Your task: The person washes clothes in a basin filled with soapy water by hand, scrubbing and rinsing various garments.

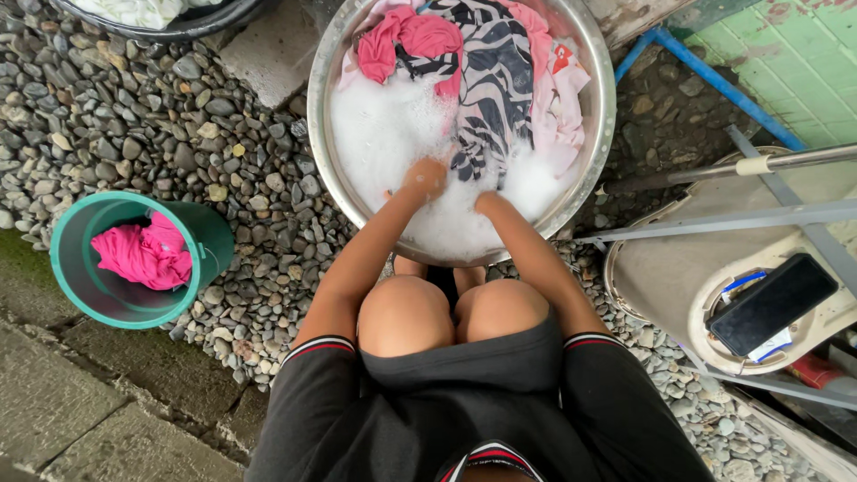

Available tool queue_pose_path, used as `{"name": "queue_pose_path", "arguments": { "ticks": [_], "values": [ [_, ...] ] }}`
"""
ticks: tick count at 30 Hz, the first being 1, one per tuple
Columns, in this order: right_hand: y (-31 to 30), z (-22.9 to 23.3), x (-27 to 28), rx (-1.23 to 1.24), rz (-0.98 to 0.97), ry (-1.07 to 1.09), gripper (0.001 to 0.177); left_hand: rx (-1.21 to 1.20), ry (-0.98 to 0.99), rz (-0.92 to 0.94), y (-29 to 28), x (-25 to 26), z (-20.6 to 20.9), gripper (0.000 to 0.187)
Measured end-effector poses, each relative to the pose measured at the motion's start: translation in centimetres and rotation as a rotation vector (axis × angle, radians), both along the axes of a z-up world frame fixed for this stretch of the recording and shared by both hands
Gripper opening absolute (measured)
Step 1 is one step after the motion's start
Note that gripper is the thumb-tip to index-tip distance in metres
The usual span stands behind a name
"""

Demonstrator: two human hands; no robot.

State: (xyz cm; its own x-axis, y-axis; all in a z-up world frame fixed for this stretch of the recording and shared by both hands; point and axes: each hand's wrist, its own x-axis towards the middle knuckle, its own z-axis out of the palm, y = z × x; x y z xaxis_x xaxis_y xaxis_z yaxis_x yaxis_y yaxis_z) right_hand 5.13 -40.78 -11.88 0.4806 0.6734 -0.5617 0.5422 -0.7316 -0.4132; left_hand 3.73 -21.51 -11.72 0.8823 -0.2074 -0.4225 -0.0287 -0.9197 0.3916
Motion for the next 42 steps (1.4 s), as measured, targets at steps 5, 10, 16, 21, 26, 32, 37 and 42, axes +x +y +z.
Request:
{"name": "queue_pose_path", "arguments": {
  "ticks": [5, 10, 16, 21, 26, 32, 37, 42],
  "values": [
    [-1.5, 0.7, 1.0, 0.078, -0.012, 0.054, 0.029, -0.102, -0.052, 0.021, 0.3, -1.2, 0.2, 0.024],
    [-1.9, 2.5, 1.5, 0.185, -0.011, 0.215, 0.036, -0.147, 0.064, -0.049, 1.7, -5.0, -0.7, 0.025],
    [1.5, 8.1, 10.5, 0.284, -0.127, 0.277, 0.042, -0.19, 0.229, -0.12, 0.7, -5.9, -2.0, 0.035],
    [7.9, 7.6, 12.7, 0.65, -0.282, -0.561, 0.046, -0.18, 0.263, -0.115, 1.3, -5.0, 0.5, 0.044],
    [9.4, 9.6, 8.0, 0.379, -0.049, -0.623, 0.045, -0.128, -0.05, 0.492, 6.2, -3.4, 2.8, 0.035],
    [6.8, 12.0, 3.3, 0.297, 0.164, -0.419, 0.039, -0.001, -0.222, 0.36, 9.7, -2.3, -3.3, 0.024],
    [3.0, 15.8, 0.6, 0.085, 0.129, -0.2, 0.039, 0.001, -0.134, 0.126, 7.7, -5.5, -2.6, 0.023],
    [2.2, 15.6, -1.1, -0.012, 0.149, -0.151, 0.041, 0.023, 0.057, -0.024, 4.6, -8.9, -0.3, 0.022]
  ]
}}
